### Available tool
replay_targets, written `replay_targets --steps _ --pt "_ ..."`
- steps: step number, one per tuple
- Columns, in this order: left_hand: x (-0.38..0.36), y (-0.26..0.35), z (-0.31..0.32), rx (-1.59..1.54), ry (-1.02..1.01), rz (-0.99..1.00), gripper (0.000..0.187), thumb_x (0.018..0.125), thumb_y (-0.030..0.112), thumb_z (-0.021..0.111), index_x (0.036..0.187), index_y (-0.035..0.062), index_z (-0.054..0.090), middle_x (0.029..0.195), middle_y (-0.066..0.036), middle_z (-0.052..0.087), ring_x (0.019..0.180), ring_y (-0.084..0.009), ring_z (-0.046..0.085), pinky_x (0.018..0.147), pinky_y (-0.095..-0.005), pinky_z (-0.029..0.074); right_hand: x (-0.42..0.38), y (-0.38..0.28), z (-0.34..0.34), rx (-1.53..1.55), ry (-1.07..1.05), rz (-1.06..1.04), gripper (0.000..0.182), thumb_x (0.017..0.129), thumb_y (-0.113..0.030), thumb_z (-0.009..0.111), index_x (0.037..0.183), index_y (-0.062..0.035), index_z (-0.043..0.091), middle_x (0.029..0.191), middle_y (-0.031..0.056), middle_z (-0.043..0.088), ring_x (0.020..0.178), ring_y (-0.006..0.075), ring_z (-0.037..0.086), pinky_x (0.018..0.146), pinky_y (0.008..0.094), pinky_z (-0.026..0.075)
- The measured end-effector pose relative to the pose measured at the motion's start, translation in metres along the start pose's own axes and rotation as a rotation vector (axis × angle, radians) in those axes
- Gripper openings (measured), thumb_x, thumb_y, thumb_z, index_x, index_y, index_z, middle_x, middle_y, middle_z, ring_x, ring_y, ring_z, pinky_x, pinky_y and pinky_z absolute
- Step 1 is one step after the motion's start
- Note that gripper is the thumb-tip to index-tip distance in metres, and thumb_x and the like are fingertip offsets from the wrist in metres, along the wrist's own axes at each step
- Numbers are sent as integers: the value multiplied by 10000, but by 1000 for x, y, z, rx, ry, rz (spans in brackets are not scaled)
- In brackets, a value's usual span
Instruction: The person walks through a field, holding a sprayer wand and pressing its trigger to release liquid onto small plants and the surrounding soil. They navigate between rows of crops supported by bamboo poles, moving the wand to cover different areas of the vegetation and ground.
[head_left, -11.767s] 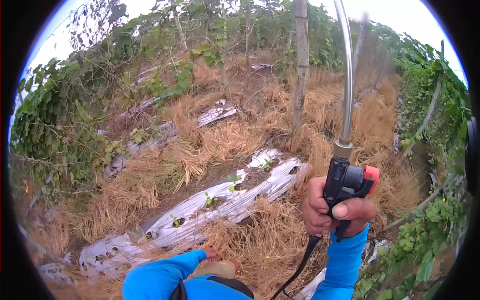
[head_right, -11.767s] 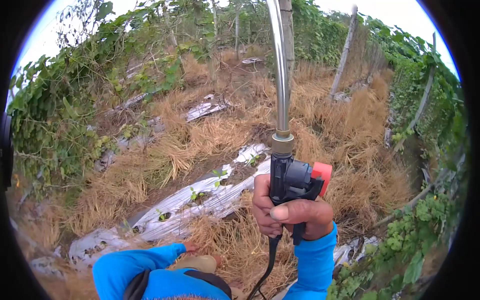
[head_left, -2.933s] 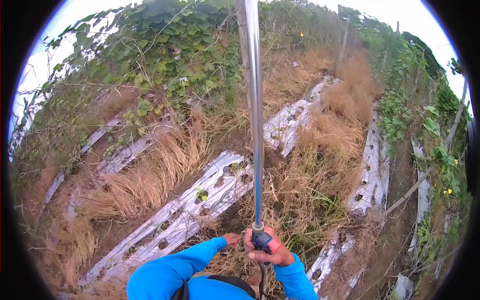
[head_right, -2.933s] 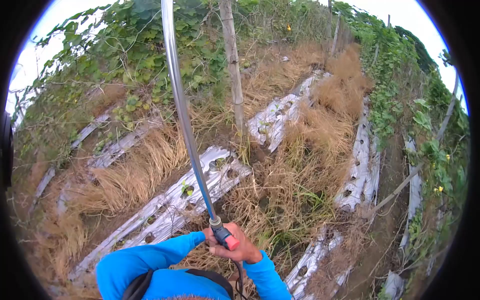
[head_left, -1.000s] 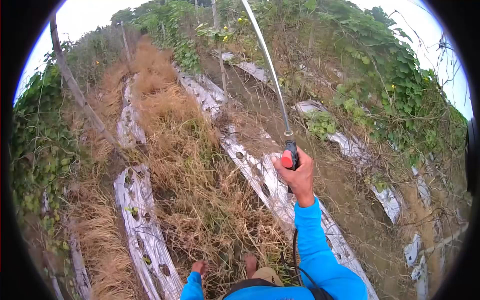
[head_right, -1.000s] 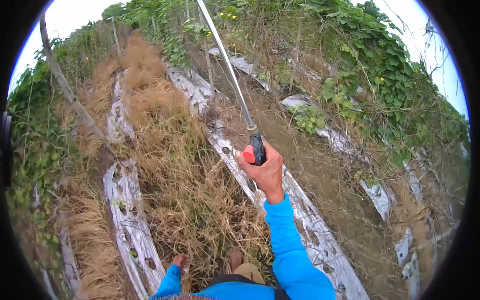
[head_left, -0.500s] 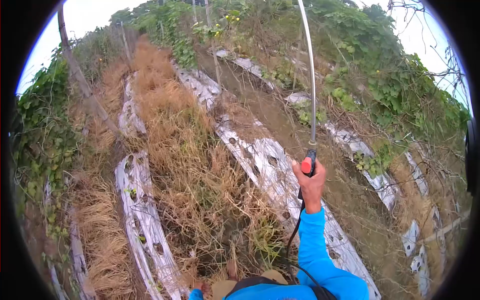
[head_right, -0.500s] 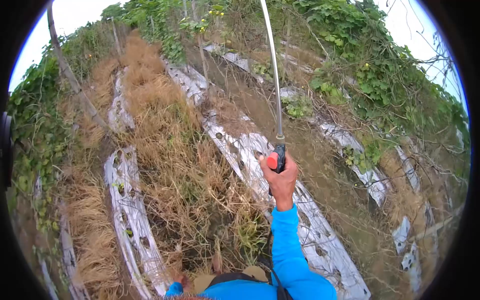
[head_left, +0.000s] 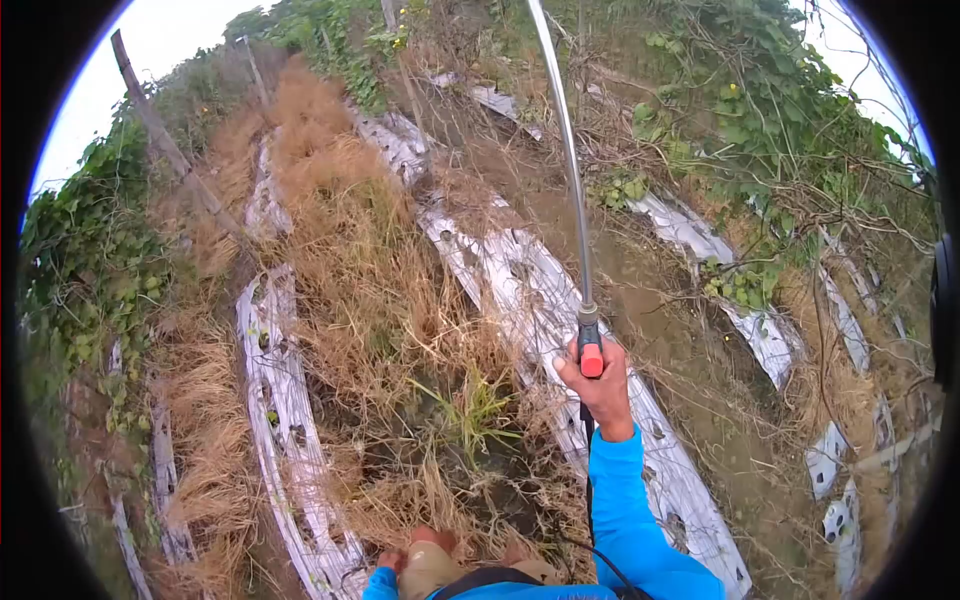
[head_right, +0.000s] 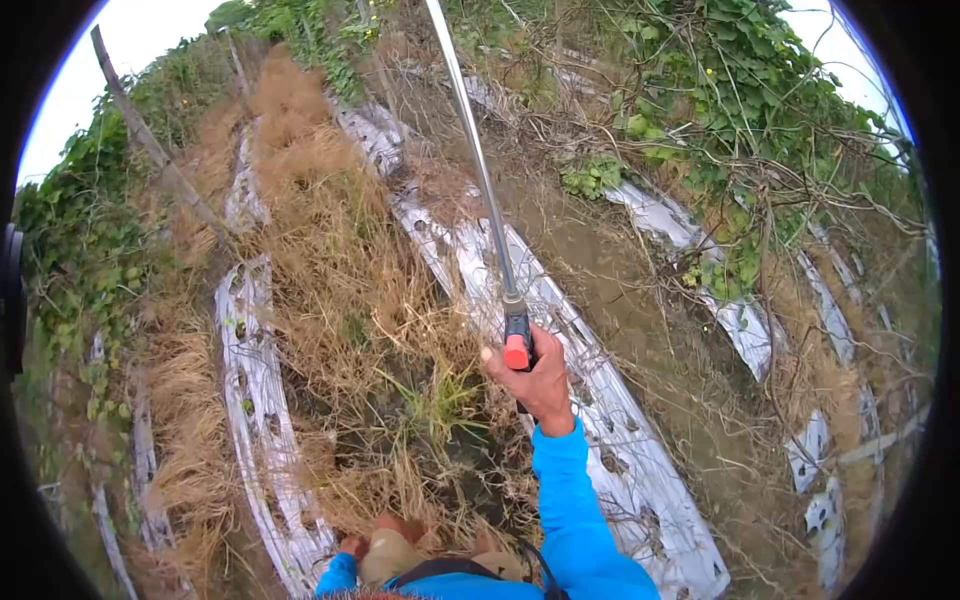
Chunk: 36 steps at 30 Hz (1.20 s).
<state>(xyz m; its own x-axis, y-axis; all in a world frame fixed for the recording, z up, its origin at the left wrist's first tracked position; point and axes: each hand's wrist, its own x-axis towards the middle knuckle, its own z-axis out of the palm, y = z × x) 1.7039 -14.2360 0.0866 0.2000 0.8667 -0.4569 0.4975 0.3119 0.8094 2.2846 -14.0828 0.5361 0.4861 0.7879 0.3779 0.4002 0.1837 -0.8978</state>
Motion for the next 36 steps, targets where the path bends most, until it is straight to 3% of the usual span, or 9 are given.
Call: replay_targets --steps 1,4,7,14,18,23,25,27,36 --pt "-11 -1 5 110 -12 106 298 876 291 573 851 8 663 702 -73 650 570 -189 596 481 -328 461 -8 5 -8 75 -107 0 373 701 -282 799 745 -31 526 607 36 454 560 163 381 513 327 359" --pt "-44 22 0 -136 66 -584 367 907 359 527 879 23 670 697 -80 645 548 -189 587 490 -320 485 -28 -9 -22 -31 27 -81 361 681 -268 807 753 -40 536 589 59 507 499 203 443 486 344 378" --pt "-56 11 -6 -491 65 -538 375 923 372 510 931 26 653 690 -97 644 556 -201 601 469 -317 496 -43 -51 -39 -205 245 -136 328 674 -234 803 757 -54 542 583 79 556 469 246 516 473 362 412" --pt "-83 31 1 -376 63 -362 318 912 302 567 1024 11 633 934 -145 678 732 -252 674 588 -377 564 -105 -69 -56 -113 202 -52 309 677 -196 797 775 -38 550 610 71 545 503 165 507 523 327 440" --pt "-109 46 13 -201 8 -288 348 915 298 576 1094 2 615 954 -125 684 770 -225 680 617 -358 564 -162 -72 -64 78 -42 -49 310 718 -246 784 741 -45 548 614 27 526 523 139 489 492 284 389" --pt "-156 -40 43 -425 26 -368 320 930 299 572 1060 12 626 872 -104 681 716 -194 658 572 -335 537 -243 -124 -62 1047 -489 253 298 747 -195 728 830 -66 472 644 7 440 544 102 426 495 262 367" --pt "-204 -71 56 -439 23 -302 304 928 290 573 1055 19 623 888 -107 673 695 -204 648 565 -347 531 -283 -127 -56 1083 -575 272 309 749 -187 694 842 -79 419 642 17 396 551 106 379 502 280 348" --pt "-246 -147 74 -749 -39 -598 294 920 270 570 1074 24 618 872 -110 667 660 -206 632 536 -366 518 -320 -139 -49 1224 -624 177 320 743 -216 685 812 -85 401 627 22 373 548 119 347 504 295 322" --pt "-510 -197 141 -473 135 -690 351 905 402 530 965 82 662 765 -64 674 553 -168 605 440 -326 441 -436 -194 -98 1364 -1183 347 347 693 -257 687 787 -67 412 608 44 387 539 150 362 508 317 315"
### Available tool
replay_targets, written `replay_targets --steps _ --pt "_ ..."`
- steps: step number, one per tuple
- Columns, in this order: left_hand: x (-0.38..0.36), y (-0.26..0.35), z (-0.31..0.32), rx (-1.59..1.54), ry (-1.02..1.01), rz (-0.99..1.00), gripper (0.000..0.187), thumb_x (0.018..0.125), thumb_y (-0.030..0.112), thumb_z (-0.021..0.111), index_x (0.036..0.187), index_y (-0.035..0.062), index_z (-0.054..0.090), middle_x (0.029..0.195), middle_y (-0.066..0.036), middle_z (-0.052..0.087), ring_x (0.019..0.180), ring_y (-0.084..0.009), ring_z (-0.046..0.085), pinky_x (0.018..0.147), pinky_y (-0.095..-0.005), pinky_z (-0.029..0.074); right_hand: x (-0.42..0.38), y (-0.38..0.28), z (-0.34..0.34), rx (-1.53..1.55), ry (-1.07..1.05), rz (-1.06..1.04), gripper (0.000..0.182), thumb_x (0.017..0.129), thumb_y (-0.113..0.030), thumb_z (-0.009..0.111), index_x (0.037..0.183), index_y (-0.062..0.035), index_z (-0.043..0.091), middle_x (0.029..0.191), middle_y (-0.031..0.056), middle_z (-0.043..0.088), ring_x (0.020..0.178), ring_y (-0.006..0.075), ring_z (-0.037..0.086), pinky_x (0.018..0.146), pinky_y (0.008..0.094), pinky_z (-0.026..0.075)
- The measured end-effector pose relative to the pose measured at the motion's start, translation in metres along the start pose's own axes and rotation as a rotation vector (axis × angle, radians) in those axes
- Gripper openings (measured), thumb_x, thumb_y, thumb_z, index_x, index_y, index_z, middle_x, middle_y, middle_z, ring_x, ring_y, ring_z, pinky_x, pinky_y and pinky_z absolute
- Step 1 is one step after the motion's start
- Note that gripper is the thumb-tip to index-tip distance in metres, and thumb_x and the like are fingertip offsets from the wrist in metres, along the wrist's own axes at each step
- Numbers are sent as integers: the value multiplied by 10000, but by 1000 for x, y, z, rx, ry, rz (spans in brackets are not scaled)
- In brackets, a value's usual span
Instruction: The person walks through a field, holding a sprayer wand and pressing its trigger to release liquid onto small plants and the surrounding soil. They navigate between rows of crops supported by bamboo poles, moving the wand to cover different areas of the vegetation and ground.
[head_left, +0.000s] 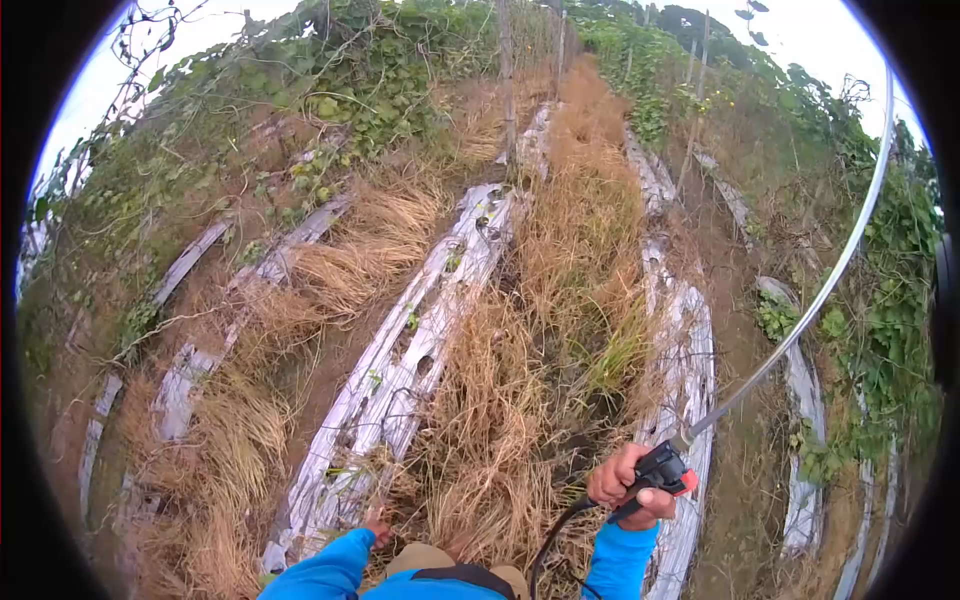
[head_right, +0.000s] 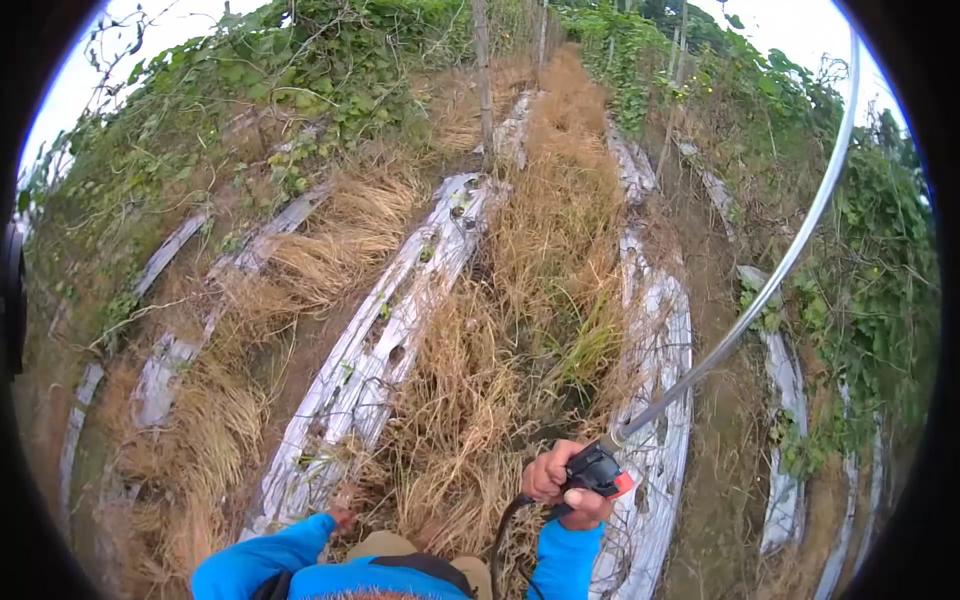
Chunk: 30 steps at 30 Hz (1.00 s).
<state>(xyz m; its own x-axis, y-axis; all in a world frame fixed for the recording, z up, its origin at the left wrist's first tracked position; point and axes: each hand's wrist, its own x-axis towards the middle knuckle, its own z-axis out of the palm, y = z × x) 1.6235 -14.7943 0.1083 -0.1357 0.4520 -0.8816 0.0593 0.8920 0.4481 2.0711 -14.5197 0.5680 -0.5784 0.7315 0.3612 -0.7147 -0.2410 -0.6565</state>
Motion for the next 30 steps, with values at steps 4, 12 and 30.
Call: replay_targets --steps 4,12,30 --pt "-27 -59 28 -94 85 2 400 880 427 582 972 48 669 775 -78 678 558 -186 609 488 -346 488 -40 26 30 93 -130 158 342 682 -264 671 759 -63 404 598 48 378 503 160 342 471 331 288" --pt "-93 -130 71 141 8 322 373 912 378 540 1058 57 660 807 -69 688 634 -182 655 569 -313 538 -129 64 98 83 29 265 315 729 -209 689 830 -81 419 672 30 422 589 116 412 538 271 362" --pt "-199 -251 65 187 62 409 406 883 429 555 1038 67 652 779 -54 661 652 -164 617 624 -327 514 -218 132 240 -547 -248 152 313 700 -264 726 763 -60 497 661 7 473 597 130 435 559 297 377"
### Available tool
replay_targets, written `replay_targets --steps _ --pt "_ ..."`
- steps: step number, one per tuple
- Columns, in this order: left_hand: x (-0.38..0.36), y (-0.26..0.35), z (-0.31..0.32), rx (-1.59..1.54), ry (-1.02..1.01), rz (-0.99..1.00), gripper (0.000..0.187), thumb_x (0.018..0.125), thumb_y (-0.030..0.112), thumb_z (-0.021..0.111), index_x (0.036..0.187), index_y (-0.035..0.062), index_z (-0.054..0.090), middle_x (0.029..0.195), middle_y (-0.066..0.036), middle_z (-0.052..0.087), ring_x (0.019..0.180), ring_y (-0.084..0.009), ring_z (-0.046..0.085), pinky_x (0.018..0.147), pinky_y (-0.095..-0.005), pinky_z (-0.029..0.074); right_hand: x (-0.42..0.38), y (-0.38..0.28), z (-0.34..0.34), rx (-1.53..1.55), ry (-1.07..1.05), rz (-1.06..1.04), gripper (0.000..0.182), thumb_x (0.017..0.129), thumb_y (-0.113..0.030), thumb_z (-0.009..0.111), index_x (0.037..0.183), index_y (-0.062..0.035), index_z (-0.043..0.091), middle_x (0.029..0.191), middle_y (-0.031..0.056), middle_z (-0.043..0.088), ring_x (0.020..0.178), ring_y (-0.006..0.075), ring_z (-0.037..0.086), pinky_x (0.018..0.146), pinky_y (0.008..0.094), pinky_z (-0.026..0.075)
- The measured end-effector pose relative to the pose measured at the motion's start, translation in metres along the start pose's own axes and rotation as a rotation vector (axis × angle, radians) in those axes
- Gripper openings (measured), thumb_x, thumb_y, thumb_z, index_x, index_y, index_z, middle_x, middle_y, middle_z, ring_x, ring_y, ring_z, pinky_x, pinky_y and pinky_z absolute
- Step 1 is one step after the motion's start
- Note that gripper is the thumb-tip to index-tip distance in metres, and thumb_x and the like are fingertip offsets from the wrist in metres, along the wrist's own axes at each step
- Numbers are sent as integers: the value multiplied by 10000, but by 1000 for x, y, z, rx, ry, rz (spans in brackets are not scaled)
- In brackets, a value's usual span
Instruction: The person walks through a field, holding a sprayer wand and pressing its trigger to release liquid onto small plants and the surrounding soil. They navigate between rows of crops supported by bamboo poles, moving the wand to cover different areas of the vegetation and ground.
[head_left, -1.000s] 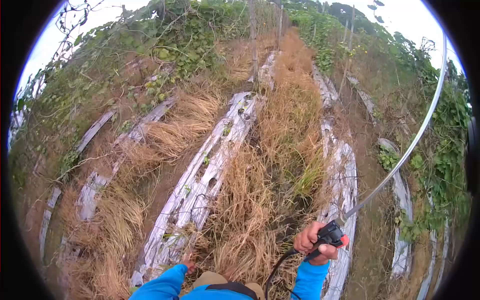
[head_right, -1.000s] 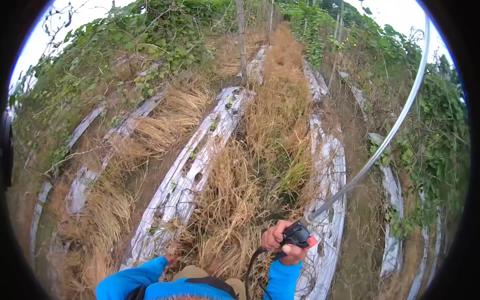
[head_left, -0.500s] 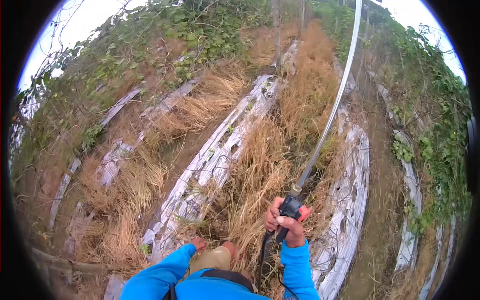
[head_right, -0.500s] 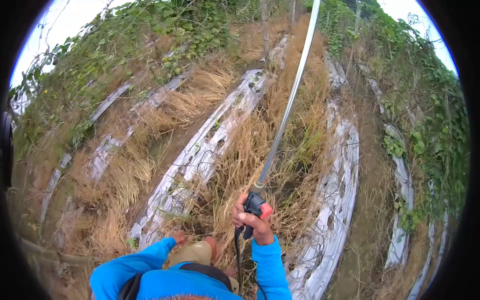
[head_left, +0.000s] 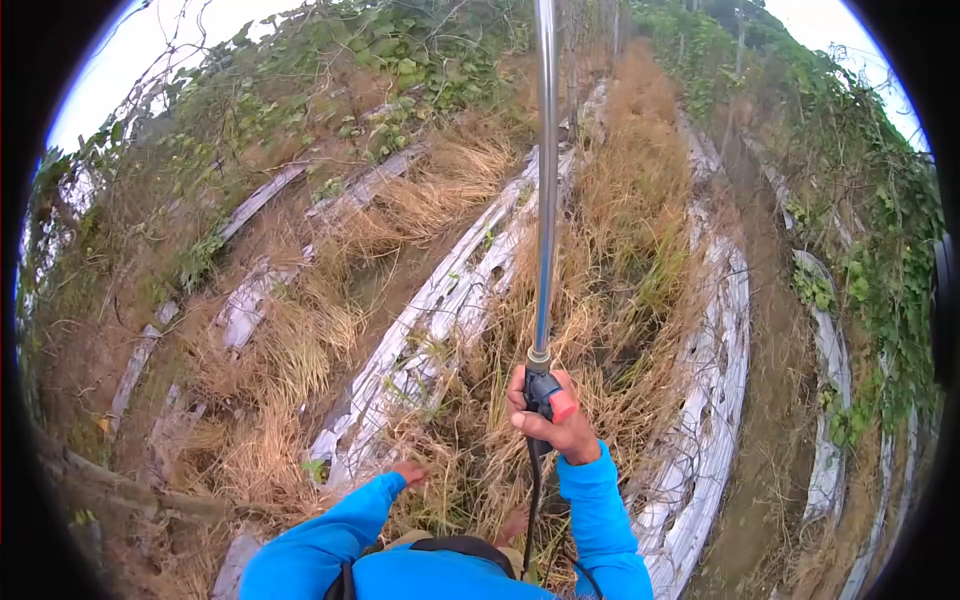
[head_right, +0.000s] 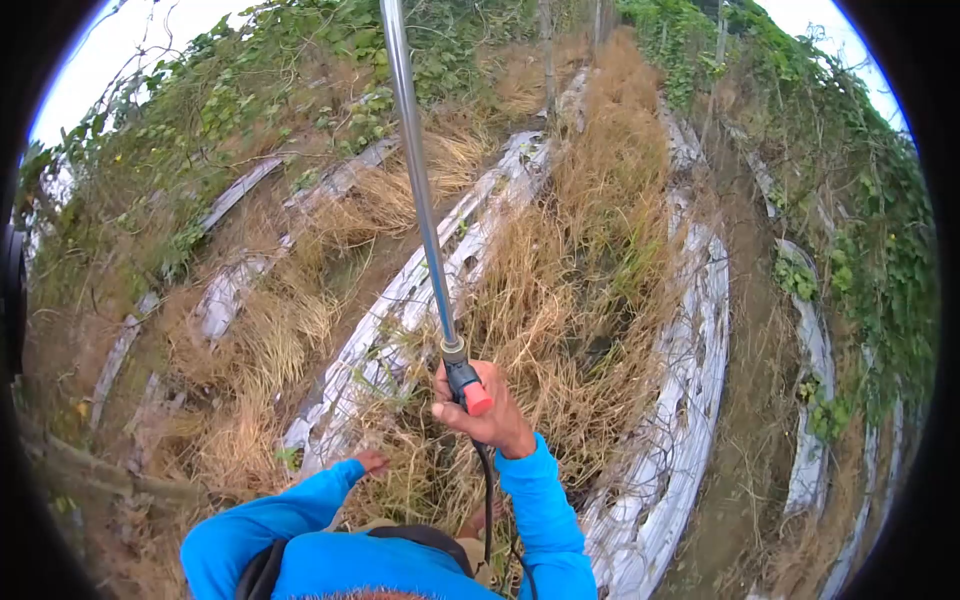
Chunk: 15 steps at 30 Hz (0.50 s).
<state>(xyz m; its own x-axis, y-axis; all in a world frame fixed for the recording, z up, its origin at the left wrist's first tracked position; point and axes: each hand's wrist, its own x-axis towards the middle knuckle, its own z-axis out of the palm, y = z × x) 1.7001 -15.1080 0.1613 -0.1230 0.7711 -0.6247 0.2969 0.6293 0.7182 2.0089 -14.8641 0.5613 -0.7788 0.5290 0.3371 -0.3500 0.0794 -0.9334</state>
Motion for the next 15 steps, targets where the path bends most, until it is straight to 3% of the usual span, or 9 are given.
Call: replay_targets --steps 1,3,4,5,7,8,11,13,15 --pt "3 -16 -1 -8 2 3 406 883 429 555 1038 67 652 779 -54 661 652 -164 617 624 -327 514 2 -3 13 -67 -17 -23 310 694 -265 724 738 -57 498 647 8 468 585 136 418 552 310 368" --pt "-12 -30 -3 197 -51 -74 438 908 438 559 1123 68 652 974 -65 694 828 -187 654 705 -361 529 1 -1 48 -13 -12 -4 311 687 -254 729 710 -60 488 628 3 441 586 137 399 548 316 359" --pt "-32 -31 5 32 3 -132 465 914 434 553 1188 64 620 1052 -90 671 884 -197 645 737 -360 528 0 3 61 -10 -37 -5 312 684 -251 733 713 -59 489 629 3 441 586 137 400 550 313 359" --pt "-43 -52 10 27 0 -133 465 914 434 553 1188 64 620 1052 -90 671 884 -197 645 737 -360 528 -1 4 72 -14 -63 -8 313 682 -248 736 716 -59 490 630 2 441 586 138 402 552 311 359" --pt "-52 -111 23 -245 89 237 346 892 384 557 971 60 650 789 -48 660 651 -161 599 589 -320 472 -7 -7 94 -4 -84 18 304 678 -232 742 727 -55 500 642 4 450 592 132 407 555 308 359" --pt "-82 -101 20 -166 76 84 315 885 368 571 946 70 653 810 -37 671 645 -145 600 560 -321 470 -10 -10 103 -16 -23 25 295 677 -219 740 731 -53 501 644 2 454 592 128 411 557 307 364" --pt "-121 -161 21 -113 -36 -159 332 875 415 564 981 118 665 824 -14 677 658 -129 611 548 -317 479 -25 -19 135 -62 88 37 268 677 -178 728 735 -52 498 644 -5 462 585 117 418 556 299 375" --pt "-166 -177 28 -121 -53 -237 346 865 448 560 985 141 666 815 -4 675 651 -124 610 540 -312 473 -38 -29 157 -217 273 13 253 680 -163 719 728 -54 495 635 -5 460 575 112 420 547 292 378" --pt "-198 -200 29 -119 -59 -308 361 855 480 556 989 164 666 806 5 673 644 -119 609 533 -307 468 -51 -30 177 -205 261 21 239 694 -158 712 723 -57 497 624 -2 458 564 103 435 528 287 378"
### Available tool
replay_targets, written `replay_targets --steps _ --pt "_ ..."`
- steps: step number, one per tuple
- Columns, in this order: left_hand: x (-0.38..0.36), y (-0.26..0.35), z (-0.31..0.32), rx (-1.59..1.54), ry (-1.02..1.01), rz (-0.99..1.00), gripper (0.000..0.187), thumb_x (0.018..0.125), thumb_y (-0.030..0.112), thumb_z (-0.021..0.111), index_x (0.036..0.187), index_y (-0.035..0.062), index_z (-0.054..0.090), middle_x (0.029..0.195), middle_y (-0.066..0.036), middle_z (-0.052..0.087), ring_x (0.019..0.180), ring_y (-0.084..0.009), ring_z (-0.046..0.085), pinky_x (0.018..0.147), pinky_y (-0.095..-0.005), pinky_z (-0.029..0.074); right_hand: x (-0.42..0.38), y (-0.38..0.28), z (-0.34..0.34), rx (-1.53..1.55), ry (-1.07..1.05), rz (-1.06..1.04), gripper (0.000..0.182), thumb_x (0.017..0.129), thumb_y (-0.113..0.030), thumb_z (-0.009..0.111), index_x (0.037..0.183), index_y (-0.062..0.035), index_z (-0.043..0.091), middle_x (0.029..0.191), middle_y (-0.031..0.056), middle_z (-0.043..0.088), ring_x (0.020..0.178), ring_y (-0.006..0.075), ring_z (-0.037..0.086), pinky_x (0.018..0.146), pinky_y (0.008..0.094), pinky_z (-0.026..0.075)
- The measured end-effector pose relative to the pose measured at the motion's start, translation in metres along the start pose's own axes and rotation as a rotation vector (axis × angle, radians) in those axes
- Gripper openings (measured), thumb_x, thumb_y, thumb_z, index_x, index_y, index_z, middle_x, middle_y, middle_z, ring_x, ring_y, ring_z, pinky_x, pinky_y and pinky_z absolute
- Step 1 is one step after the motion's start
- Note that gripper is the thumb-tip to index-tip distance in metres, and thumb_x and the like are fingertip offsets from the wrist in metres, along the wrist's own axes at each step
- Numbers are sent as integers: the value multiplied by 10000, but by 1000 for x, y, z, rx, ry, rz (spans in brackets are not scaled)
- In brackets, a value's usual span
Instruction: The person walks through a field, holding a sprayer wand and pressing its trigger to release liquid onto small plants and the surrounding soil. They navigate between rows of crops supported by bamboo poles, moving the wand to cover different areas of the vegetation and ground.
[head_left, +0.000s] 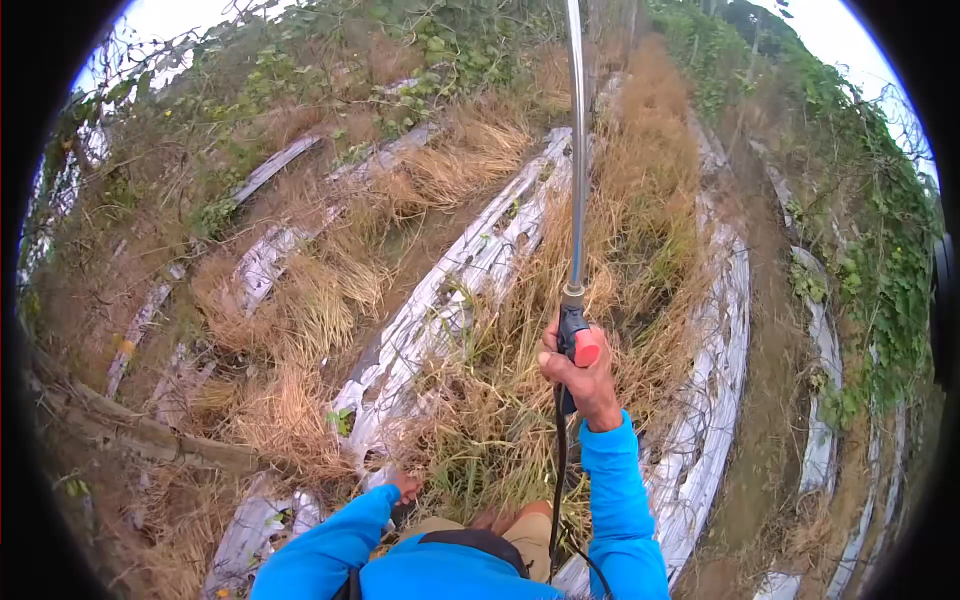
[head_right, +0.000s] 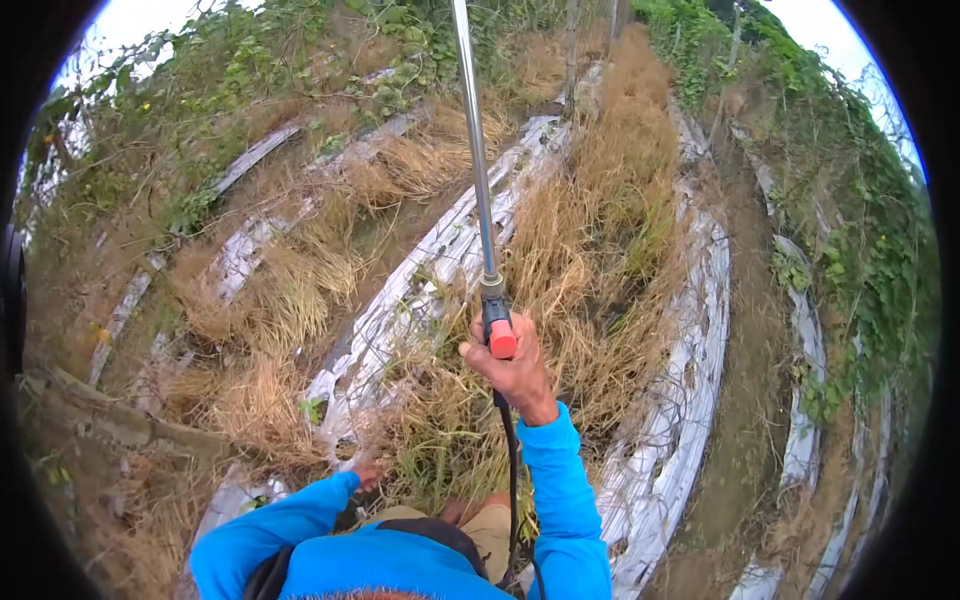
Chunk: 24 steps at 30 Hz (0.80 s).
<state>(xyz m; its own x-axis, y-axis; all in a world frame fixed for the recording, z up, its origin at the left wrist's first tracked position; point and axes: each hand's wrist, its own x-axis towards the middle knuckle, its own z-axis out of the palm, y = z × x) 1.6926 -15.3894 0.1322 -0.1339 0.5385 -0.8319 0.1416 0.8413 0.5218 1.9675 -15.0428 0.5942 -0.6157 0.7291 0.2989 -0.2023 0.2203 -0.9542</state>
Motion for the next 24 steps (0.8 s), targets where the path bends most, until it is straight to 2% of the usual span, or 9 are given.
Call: replay_targets --steps 4,7,11,14,16,19,21,22,24 --pt "-34 -31 15 -57 -6 -17 372 856 504 541 964 166 654 788 13 668 589 -118 595 477 -304 437 -49 -11 29 197 -154 124 246 718 -189 712 775 -64 509 633 -13 475 566 83 486 508 261 391" --pt "-55 -50 28 -214 -17 -10 283 894 382 572 1032 138 616 784 -32 634 587 -115 564 443 -312 410 -88 -12 46 355 -251 167 277 708 -210 720 814 -65 508 662 -17 479 572 81 490 509 254 395" --pt "-77 -79 55 -261 22 137 316 906 397 531 927 104 649 686 -15 611 509 -125 507 429 -296 385 -158 -18 61 351 -288 152 291 709 -229 734 774 -74 496 666 -33 437 613 87 443 547 262 372" --pt "-103 -102 75 -204 20 111 299 920 353 532 921 77 647 684 -38 612 518 -128 525 424 -298 389 -226 -23 59 141 -156 93 323 717 -255 757 736 -73 492 660 -32 422 633 98 416 574 287 360" --pt "-103 -134 81 -296 -115 5 288 873 360 600 952 84 631 691 -19 600 513 -138 541 399 -277 344 -269 -27 53 -232 44 -1 338 717 -264 772 748 -54 509 646 16 417 603 129 398 562 306 353" --pt "-138 -179 103 -252 -55 -106 293 897 376 568 899 91 639 669 -17 592 508 -148 539 399 -278 330 -328 -69 51 -330 256 21 331 707 -252 778 761 -41 530 618 40 441 557 152 426 535 317 377" --pt "-133 -216 107 -185 -15 -151 305 925 332 552 1008 54 646 754 -69 646 587 -171 589 468 -322 445 -357 -97 44 -592 525 -27 318 698 -247 783 779 -35 560 603 62 496 527 171 478 525 334 419" --pt "-142 -220 109 -174 -27 -143 305 925 332 552 1008 54 646 754 -69 646 587 -171 589 468 -322 445 -370 -103 35 -664 582 13 293 701 -224 779 796 -28 582 623 79 556 534 186 526 544 332 456" --pt "-169 -238 112 -187 -60 47 315 927 328 547 1090 78 648 810 -58 657 666 -179 618 528 -329 485 -385 -119 25 -689 708 -43 279 705 -207 772 794 -22 583 618 72 561 532 186 530 546 324 462"
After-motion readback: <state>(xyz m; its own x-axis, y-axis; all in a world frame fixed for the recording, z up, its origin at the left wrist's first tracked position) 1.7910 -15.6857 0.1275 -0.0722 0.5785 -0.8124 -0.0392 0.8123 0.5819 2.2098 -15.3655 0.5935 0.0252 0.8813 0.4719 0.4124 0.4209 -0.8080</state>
